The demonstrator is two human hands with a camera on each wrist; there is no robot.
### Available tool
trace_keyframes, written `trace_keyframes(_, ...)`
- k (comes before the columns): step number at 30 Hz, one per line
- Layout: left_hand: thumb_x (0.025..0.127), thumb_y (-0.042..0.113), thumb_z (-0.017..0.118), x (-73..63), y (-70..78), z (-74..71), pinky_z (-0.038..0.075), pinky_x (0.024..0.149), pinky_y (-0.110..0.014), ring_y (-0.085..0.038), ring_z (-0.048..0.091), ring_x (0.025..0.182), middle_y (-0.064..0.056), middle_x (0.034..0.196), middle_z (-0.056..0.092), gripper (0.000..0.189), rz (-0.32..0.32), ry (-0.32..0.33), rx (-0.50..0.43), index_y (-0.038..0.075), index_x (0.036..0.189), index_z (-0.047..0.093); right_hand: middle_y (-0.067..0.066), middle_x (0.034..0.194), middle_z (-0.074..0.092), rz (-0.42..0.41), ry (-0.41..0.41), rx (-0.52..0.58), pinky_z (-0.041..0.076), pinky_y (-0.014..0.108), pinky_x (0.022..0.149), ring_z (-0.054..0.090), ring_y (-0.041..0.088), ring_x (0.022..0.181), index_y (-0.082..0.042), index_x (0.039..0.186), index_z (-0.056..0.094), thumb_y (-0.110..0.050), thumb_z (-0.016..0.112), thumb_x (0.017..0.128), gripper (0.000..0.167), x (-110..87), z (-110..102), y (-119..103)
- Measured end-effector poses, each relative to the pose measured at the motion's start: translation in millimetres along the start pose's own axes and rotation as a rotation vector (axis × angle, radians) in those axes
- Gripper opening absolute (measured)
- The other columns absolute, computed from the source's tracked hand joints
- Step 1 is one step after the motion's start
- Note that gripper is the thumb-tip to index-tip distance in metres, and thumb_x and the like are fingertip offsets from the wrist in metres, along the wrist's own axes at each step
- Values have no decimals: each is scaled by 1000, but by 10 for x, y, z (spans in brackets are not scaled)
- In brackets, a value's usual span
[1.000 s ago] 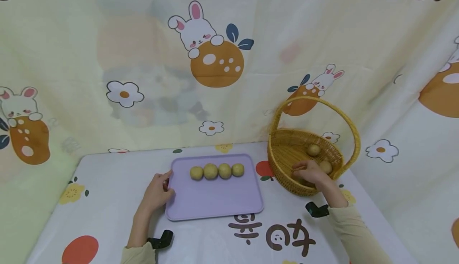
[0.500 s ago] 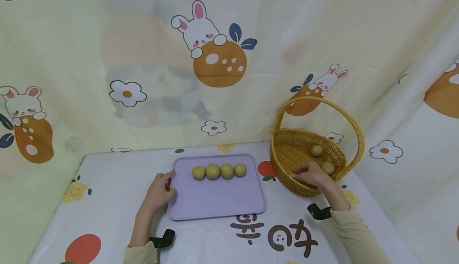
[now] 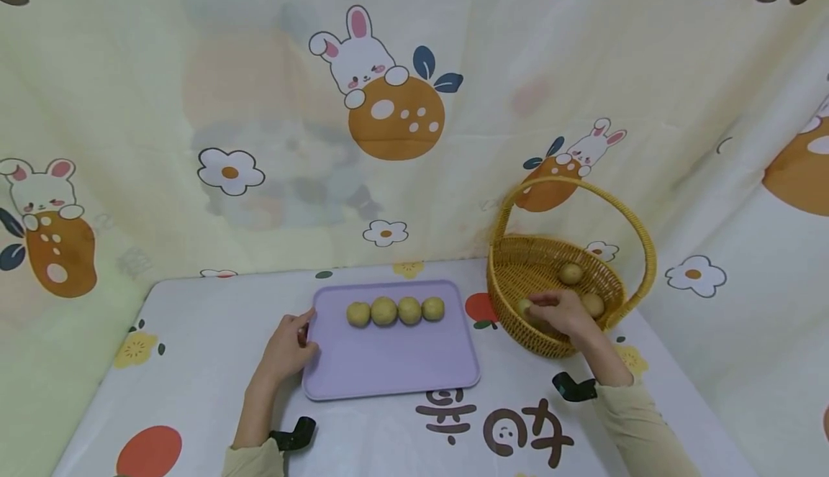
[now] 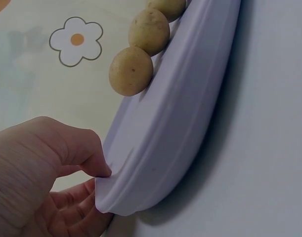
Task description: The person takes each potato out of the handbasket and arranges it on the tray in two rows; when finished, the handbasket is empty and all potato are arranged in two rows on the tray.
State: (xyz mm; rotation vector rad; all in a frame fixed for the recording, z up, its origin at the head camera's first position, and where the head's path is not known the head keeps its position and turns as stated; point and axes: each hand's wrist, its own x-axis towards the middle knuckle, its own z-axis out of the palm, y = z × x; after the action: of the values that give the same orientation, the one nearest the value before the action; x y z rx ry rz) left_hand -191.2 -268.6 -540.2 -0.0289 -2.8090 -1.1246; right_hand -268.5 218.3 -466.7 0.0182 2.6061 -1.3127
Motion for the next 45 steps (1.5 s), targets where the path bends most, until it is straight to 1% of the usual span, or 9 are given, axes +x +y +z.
trace_keyframes(4,76,1,64,-4,2,3,40,67,-33,-20,48,76,-17,100,51,66,1,5,-3,-8,139,49,19,113,65,-27,3,60,53,28,71,61,14,89,9,127,60,-16,65,93,43,28,7,-45)
trace_keyframes(9,76,1,64,-9,-1,12,40,67,-33,-19,49,76,-17,100,52,65,0,9,-3,-8,139,50,10,100,62,-44,5,244,57,34,74,66,11,80,10,131,55,-12,65,93,46,42,13,-113)
trace_keyframes(11,76,1,64,-7,-6,14,40,67,-33,-19,49,76,-18,101,52,65,-3,7,-4,-8,139,50,8,98,59,-52,7,312,57,37,76,68,14,79,11,134,52,-10,64,93,47,31,13,-143)
trace_keyframes(16,76,2,64,-1,-19,12,40,66,-32,-19,49,76,-18,101,52,66,-8,4,-2,-7,139,50,14,109,54,-74,-19,398,54,42,84,68,16,85,9,144,41,-8,58,97,53,19,25,-210)
trace_keyframes(22,76,1,65,4,-42,17,40,66,-32,-19,49,76,-17,101,52,66,-2,6,-3,-8,139,50,17,121,52,-105,-37,438,54,39,85,64,9,90,11,144,39,-8,55,99,52,40,77,-311)
trace_keyframes(29,75,1,65,21,-66,41,39,67,-32,-18,48,76,-16,100,51,66,0,11,4,-7,139,50,14,113,53,-131,-56,464,55,38,82,64,13,91,11,142,41,-9,55,98,51,63,152,-441)
trace_keyframes(36,75,2,64,12,-70,35,40,67,-33,-19,49,76,-17,100,51,66,4,9,7,-8,138,51,17,117,50,-99,-58,488,53,40,86,64,15,94,10,142,42,-9,54,98,49,61,281,-556)
trace_keyframes(43,75,2,64,10,-58,36,40,66,-33,-19,48,75,-16,99,50,65,7,14,8,-8,138,51,16,111,53,-68,-34,527,56,31,77,66,15,86,10,139,45,-6,57,96,47,46,470,-628)
trace_keyframes(45,75,2,64,14,-56,34,39,67,-33,-18,48,75,-16,98,50,65,13,14,8,-8,138,51,17,112,53,-61,-30,527,56,32,78,65,15,87,10,139,46,-5,57,96,47,45,525,-631)
